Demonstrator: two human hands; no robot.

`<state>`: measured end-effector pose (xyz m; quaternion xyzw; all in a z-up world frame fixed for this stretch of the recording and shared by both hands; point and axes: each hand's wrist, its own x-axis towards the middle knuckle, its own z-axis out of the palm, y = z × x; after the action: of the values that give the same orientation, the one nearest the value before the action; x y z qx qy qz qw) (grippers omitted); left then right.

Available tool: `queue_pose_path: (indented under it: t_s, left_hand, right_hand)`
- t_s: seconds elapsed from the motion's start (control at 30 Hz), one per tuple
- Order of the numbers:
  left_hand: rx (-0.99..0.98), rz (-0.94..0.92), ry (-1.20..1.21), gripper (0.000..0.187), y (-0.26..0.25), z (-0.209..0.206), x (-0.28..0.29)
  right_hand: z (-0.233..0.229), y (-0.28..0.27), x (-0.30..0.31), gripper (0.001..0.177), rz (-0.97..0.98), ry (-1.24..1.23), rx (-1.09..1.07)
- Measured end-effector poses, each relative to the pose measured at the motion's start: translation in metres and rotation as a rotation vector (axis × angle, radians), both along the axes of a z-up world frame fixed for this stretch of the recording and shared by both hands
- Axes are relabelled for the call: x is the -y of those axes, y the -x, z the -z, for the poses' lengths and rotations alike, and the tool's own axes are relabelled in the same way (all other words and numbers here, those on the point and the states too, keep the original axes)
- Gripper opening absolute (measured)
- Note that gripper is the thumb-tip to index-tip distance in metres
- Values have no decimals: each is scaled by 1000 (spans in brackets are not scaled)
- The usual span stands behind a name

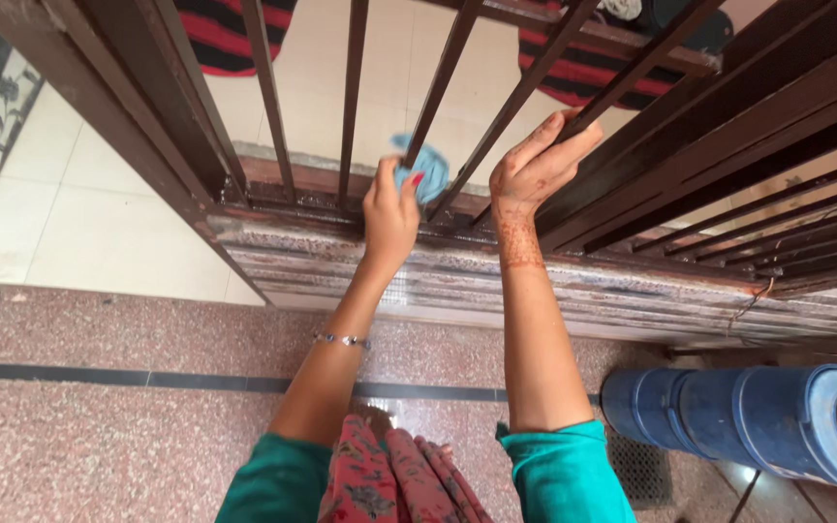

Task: The person wipes the horizontal bars of a brown metal railing using a blue cloth. They systematically clean the surface of the bars, moving from one section to the next while holding the cloth with both hands.

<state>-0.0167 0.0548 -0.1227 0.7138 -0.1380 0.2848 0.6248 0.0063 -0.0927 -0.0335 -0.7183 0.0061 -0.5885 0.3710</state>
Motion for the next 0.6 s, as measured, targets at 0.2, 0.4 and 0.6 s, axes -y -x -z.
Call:
queue_pose_path:
  t_s: [0.2, 0.4, 0.6]
  left_hand:
    - [-82, 86, -43, 29, 5, 46, -12]
    - [-429, 249, -10, 34, 9, 54, -22]
    - [-339, 334, 255, 50, 40, 55, -28]
  right_hand:
    - [4, 3, 2, 19, 11, 0, -32]
    - [1, 5, 1, 21, 2, 30, 0]
    - [5, 3, 2, 19, -21, -34, -33]
